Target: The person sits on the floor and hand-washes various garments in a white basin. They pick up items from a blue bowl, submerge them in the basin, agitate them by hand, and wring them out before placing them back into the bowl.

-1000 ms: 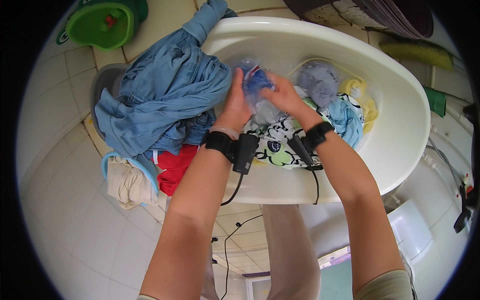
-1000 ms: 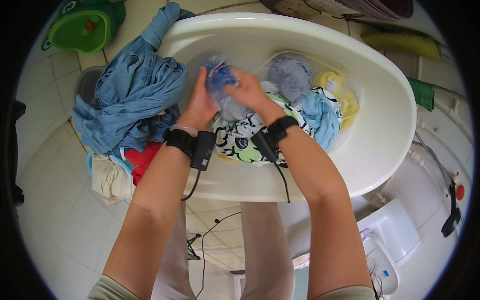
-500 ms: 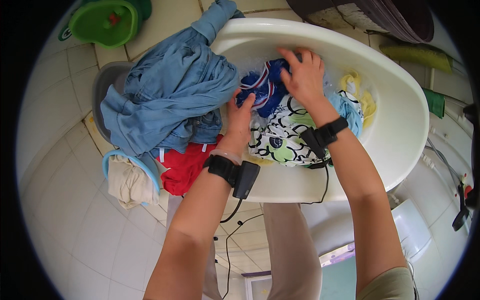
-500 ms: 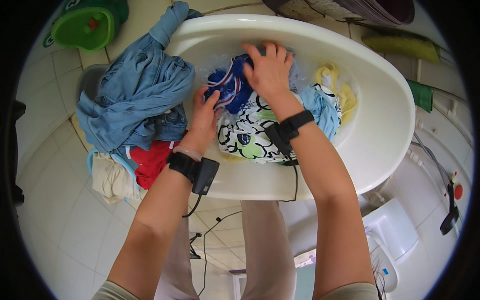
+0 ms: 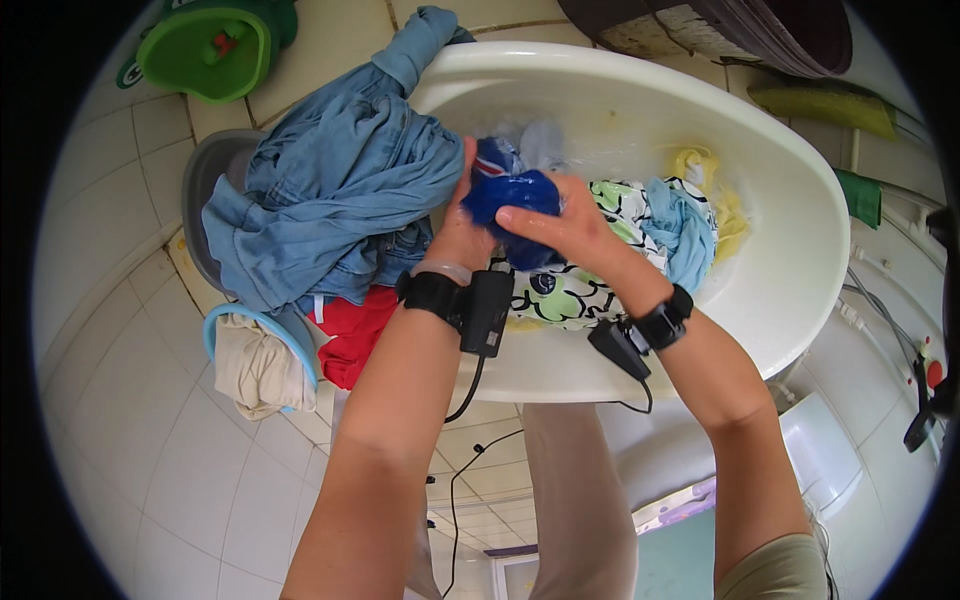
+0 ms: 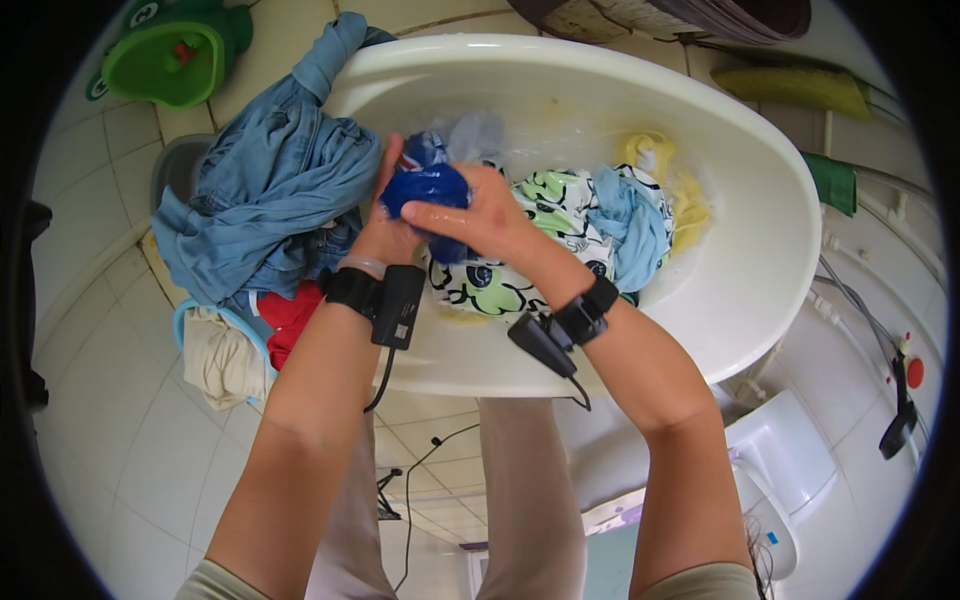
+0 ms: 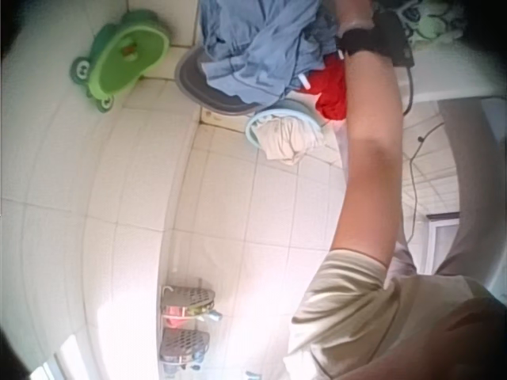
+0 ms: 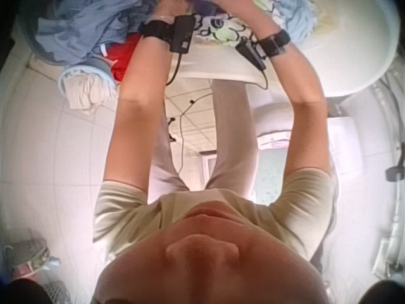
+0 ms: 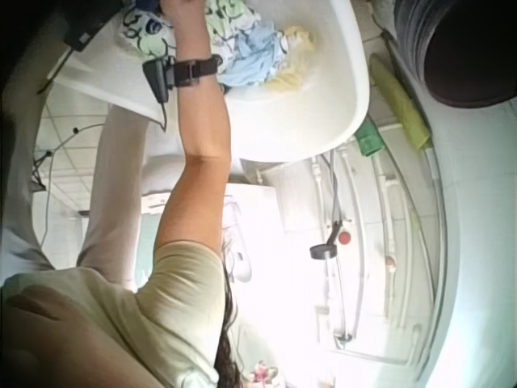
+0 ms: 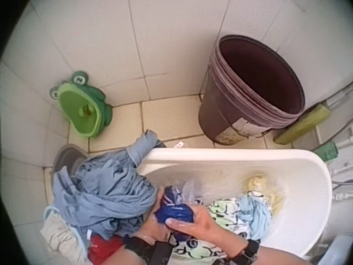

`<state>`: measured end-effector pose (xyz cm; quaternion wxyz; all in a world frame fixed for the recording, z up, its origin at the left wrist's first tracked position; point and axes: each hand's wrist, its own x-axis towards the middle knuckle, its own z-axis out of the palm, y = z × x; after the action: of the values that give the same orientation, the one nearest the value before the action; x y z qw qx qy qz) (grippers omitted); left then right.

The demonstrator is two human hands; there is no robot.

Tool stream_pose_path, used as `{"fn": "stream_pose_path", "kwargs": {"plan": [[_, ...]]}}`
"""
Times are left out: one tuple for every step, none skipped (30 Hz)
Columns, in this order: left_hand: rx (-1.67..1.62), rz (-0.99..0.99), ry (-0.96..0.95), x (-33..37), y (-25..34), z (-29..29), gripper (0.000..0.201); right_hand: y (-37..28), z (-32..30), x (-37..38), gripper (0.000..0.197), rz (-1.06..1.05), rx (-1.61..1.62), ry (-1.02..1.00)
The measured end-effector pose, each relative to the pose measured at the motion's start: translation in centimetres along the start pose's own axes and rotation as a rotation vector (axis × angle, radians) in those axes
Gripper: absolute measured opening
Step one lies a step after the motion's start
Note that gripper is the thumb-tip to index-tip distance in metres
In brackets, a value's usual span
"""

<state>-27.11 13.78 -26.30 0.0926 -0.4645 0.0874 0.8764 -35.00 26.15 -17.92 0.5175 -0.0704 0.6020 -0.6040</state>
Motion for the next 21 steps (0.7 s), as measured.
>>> {"fn": "stream_pose_path", "kwargs": {"plan": [[0.022,-0.042,0.016,-0.3,0.0,0.5,0.051,-0.4,0.3,-0.5,0.027,-0.034,-0.035,-0.02],[0.041,-0.078,0.035,-0.6,0.3,1.0,0.046,-0.5,0.2,-0.5,0.028,-0.059,-0.047,0.008],[-0.027,-0.068,0.002,-0.8,-0.1,0.9,0.045,-0.4,-0.1,-0.1,0.03,-0.084,-0.057,0.032],[-0.094,-0.062,-0.034,-1.1,-0.7,1.0,0.043,-0.3,-0.4,0.4,0.032,-0.109,-0.068,0.061],[-0.109,0.055,0.019,-1.8,-2.0,1.8,0.038,1.6,-2.4,1.1,0.038,-0.119,-0.388,0.193],[-0.038,0.041,0.044,-2.9,-1.8,3.9,0.041,2.4,-4.5,1.7,0.04,-0.094,-0.362,0.318],[0.019,0.132,0.055,-3.5,-2.3,4.6,0.044,3.6,-7.1,2.4,0.038,-0.11,-0.345,0.404],[0.073,0.227,0.069,-3.8,-2.6,4.7,0.049,4.3,-9.4,3.0,0.041,-0.135,-0.279,0.401],[0.185,0.25,0.08,-3.5,-2.5,4.0,0.053,4.2,-10.7,3.6,0.048,-0.148,-0.639,0.459],[0.296,0.275,0.092,-3.0,-2.5,2.8,0.057,4.0,-11.3,4.1,0.057,-0.162,-1.001,0.506],[0.399,0.309,0.119,-2.6,-2.2,1.3,0.062,3.4,-9.3,4.6,0.062,-0.098,-1.146,0.481],[0.422,0.328,0.171,-2.1,-2.0,-0.1,0.064,3.3,-6.8,4.6,0.068,-0.035,-1.291,0.454],[0.445,0.339,0.214,-1.4,-2.1,-1.3,0.066,3.1,-5.3,4.6,0.074,0.036,-1.441,0.435],[0.48,0.335,0.233,-0.7,-2.4,-1.3,0.068,5.1,-5.4,4.8,0.083,0.136,-1.456,0.406],[0.456,0.293,0.259,0.0,-2.7,-1.2,0.075,6.3,-6.8,5.1,0.083,0.284,-1.382,0.398],[0.425,0.31,0.275,0.8,-2.9,-1.5,0.074,7.1,-7.2,5.8,0.082,0.42,-1.298,0.377],[0.393,0.326,0.287,1.6,-3.4,-1.4,0.073,7.7,-7.7,6.7,0.08,0.408,-1.321,0.453],[0.361,0.34,0.295,2.5,-3.9,-1.2,0.072,8.2,-8.3,7.6,0.077,0.395,-1.343,0.532],[0.357,0.295,0.272,3.0,-4.3,-0.9,0.069,8.9,-8.5,8.2,0.074,0.378,-1.365,0.597],[0.288,0.245,0.276,3.1,-4.0,-0.3,0.062,8.2,-8.1,8.1,0.068,0.35,-1.099,0.474],[0.219,0.195,0.276,3.4,-3.4,0.5,0.056,7.2,-8.0,8.0,0.061,0.321,-0.833,0.356]]}}
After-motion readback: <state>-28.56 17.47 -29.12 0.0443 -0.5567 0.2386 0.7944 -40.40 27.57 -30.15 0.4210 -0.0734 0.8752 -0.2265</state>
